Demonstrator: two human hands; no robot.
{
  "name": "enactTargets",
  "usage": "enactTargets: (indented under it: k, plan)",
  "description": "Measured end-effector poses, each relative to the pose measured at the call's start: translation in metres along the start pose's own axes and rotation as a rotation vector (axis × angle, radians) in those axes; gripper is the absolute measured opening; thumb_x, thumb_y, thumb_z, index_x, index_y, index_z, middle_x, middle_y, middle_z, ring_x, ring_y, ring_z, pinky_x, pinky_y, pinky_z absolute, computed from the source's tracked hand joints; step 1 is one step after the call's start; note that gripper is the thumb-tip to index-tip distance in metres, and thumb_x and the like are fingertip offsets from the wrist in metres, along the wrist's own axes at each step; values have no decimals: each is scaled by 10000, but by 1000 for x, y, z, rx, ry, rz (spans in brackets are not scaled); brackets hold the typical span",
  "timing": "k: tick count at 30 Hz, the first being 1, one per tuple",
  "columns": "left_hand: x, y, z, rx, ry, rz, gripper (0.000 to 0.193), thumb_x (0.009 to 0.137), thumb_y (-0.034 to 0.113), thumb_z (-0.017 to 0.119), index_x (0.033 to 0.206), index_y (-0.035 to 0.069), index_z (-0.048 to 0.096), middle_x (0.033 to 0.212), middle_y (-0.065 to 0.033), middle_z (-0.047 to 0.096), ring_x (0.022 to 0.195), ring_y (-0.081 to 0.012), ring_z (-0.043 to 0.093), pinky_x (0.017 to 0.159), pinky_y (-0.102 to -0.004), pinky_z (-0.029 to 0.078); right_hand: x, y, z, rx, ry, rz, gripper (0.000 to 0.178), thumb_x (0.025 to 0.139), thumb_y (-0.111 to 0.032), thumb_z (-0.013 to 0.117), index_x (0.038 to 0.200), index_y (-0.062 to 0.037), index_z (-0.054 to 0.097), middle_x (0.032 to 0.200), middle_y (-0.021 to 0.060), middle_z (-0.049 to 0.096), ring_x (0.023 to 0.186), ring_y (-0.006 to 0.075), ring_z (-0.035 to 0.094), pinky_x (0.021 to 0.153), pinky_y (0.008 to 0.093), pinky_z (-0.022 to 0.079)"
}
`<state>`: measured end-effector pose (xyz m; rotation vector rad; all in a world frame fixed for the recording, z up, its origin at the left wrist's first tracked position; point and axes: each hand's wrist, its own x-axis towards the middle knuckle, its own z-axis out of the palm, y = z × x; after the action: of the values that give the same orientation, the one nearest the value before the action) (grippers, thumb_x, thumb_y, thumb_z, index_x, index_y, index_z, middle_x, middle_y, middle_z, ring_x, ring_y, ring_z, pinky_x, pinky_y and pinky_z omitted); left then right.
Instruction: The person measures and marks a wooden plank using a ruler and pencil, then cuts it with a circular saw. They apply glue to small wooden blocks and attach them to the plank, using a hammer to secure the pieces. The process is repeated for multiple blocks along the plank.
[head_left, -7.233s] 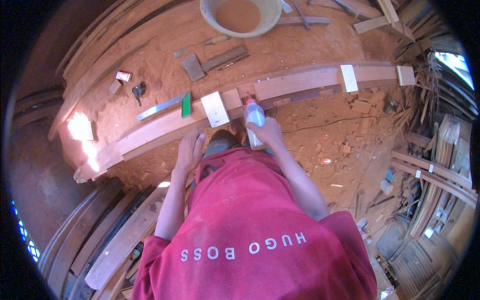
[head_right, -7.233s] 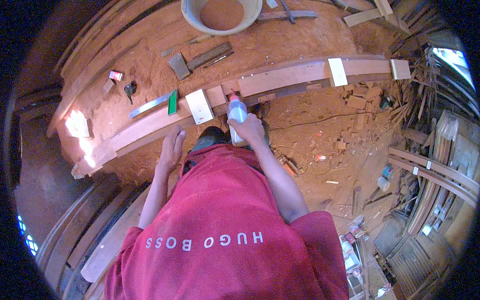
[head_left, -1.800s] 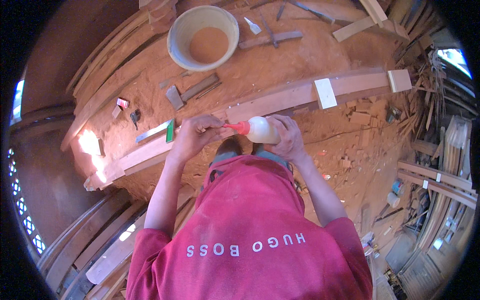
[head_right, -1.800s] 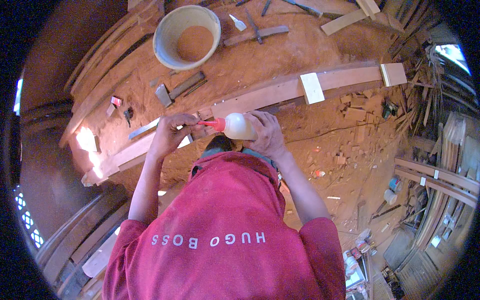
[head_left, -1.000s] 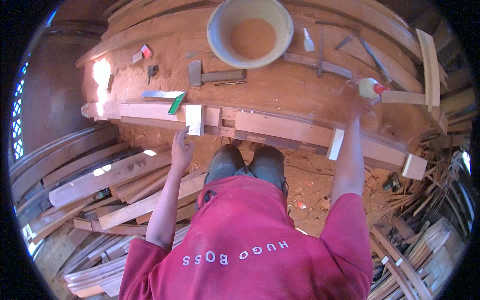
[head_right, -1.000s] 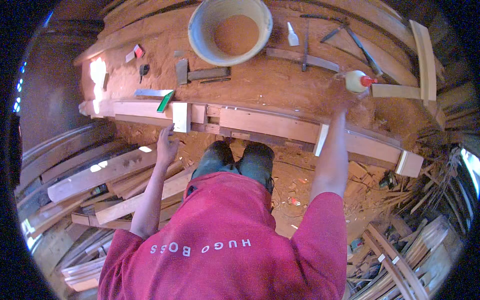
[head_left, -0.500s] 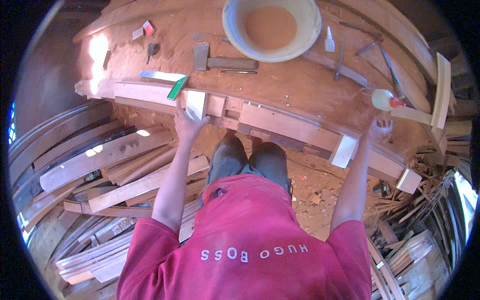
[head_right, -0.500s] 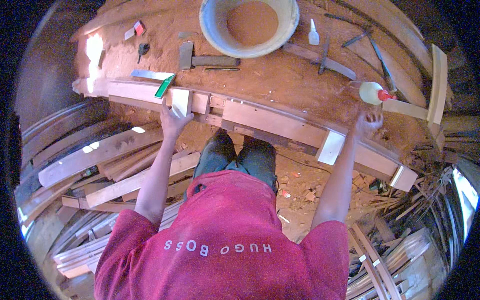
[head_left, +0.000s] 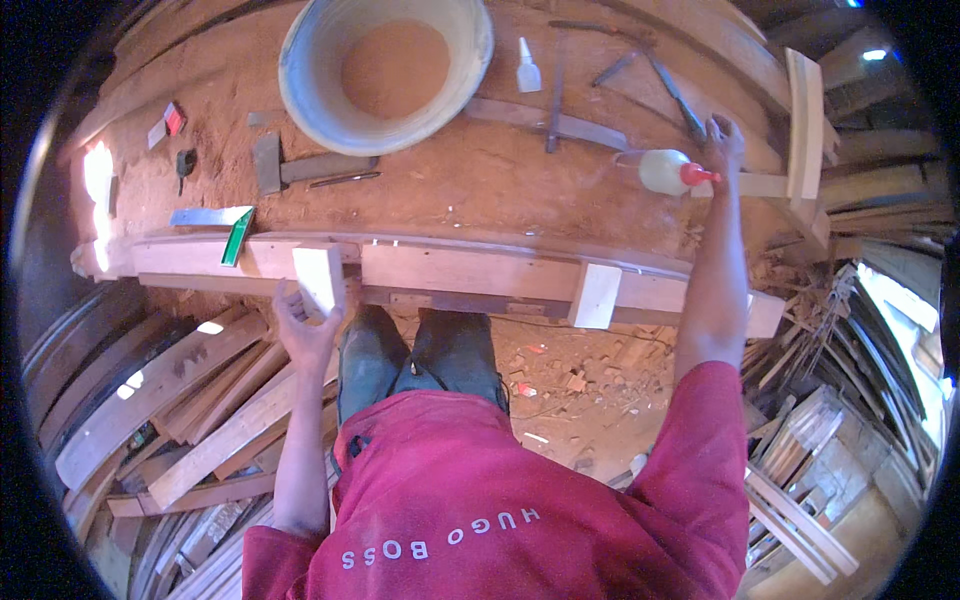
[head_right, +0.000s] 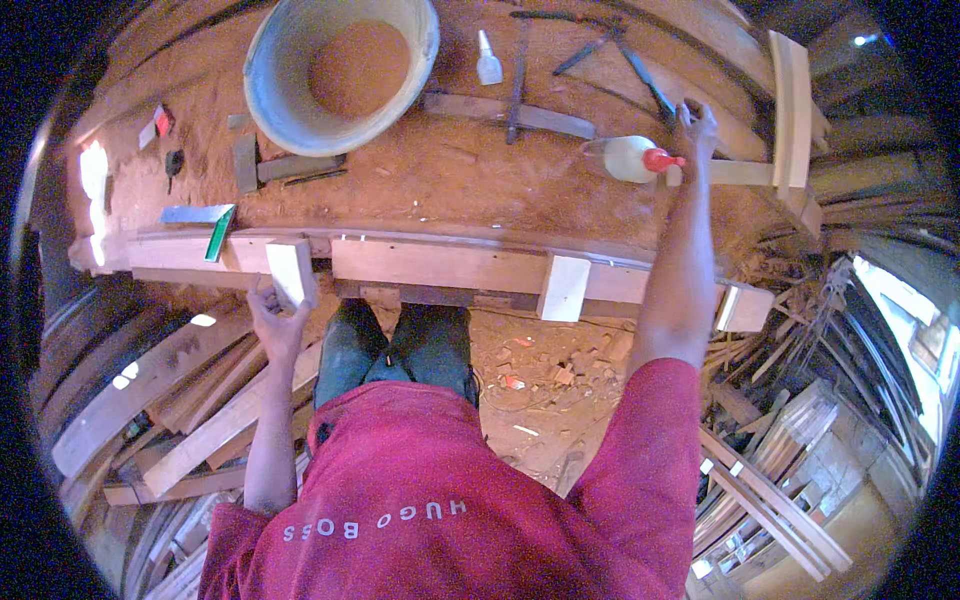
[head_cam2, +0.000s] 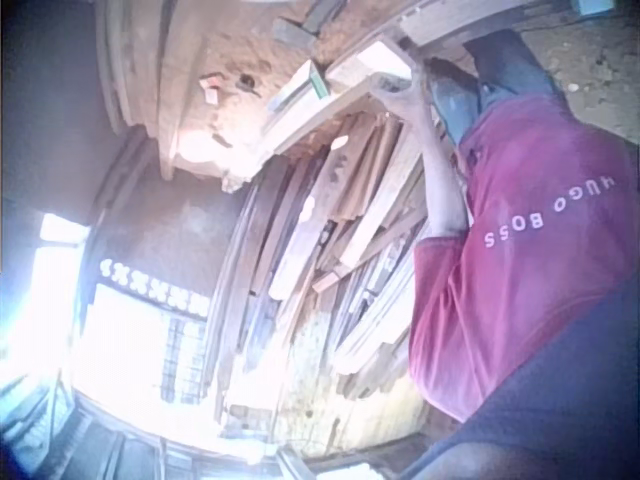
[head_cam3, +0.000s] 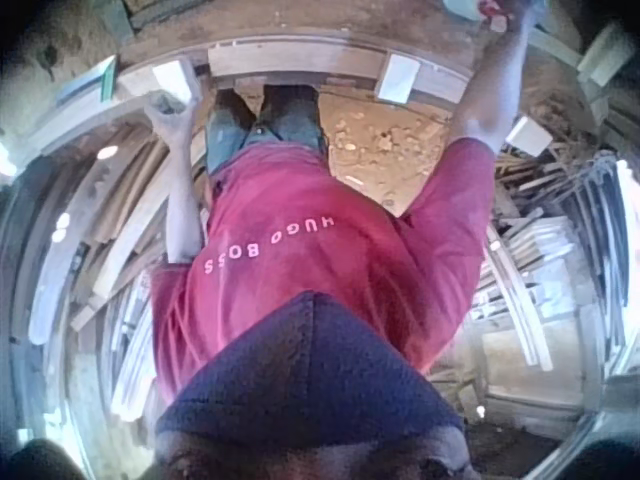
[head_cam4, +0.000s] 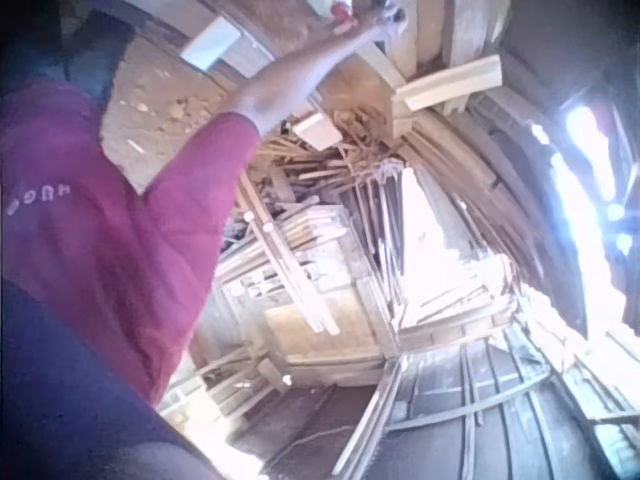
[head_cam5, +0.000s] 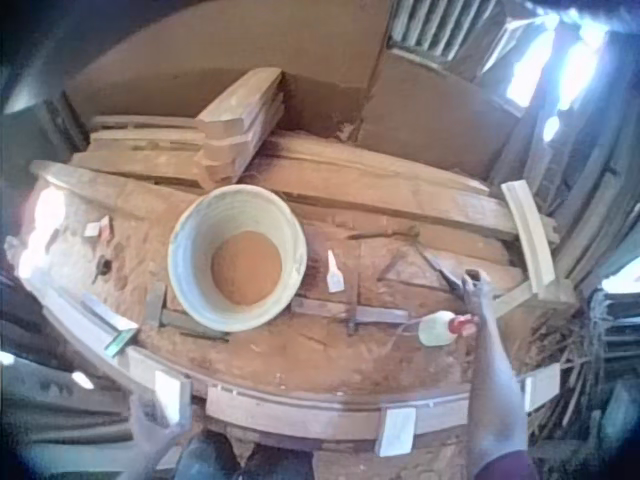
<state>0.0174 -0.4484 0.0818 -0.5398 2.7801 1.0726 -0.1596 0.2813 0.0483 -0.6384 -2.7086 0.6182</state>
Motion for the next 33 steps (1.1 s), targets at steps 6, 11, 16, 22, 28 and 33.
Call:
enactTargets:
  k: [6,11,16,22,28,33]
  plan:
    - [-4,15,48,41,11,18,896,653,263,895,1378,13,434,1149,-192,611,1039,-295,614,917,-412,505,83,103,-59,-345,-105,-315,342,878,-204,697,1197,-81,687,1142,173,708,1015,275,687,902,376,537]
    - [-15,-9,12,126,22,30,897,650,232,876,1387,-17,429,1201,-211,581,1111,-357,586,971,-441,478,-32,-30,-48,196,429,112,327,890,-199,705,1118,35,693,1086,196,703,989,271,669,884,359,526]
    - [-16,6,34,79,27,45,899,652,242,878,1396,13,429,1222,-211,562,1127,-371,554,965,-456,462,-99,-135,-115,-8,721,-164,328,883,-205,731,1061,66,690,996,189,715,930,276,679,844,367,545]
    - [-9,15,35,204,-7,88,859,651,247,853,1392,55,463,1161,-191,555,1100,-380,521,954,-473,451,-190,-258,-64,216,666,-148,248,877,-168,735,1030,21,685,981,156,700,872,234,660,785,339,540]
    - [-10,4,36,164,31,145,828,642,246,843,1371,47,503,1131,-182,552,1030,-374,518,918,-471,453,-265,-383,42,434,-183,-620,251,837,-93,713,1080,-36,695,1102,164,670,1018,348,623,909,415,495]
    - [-10,-8,45,79,100,239,850,642,246,835,1385,19,490,1118,-189,545,1014,-369,508,901,-481,448,-266,-437,156,369,-553,-671,301,879,-178,634,1163,-78,641,1168,159,644,1141,346,578,986,481,467]
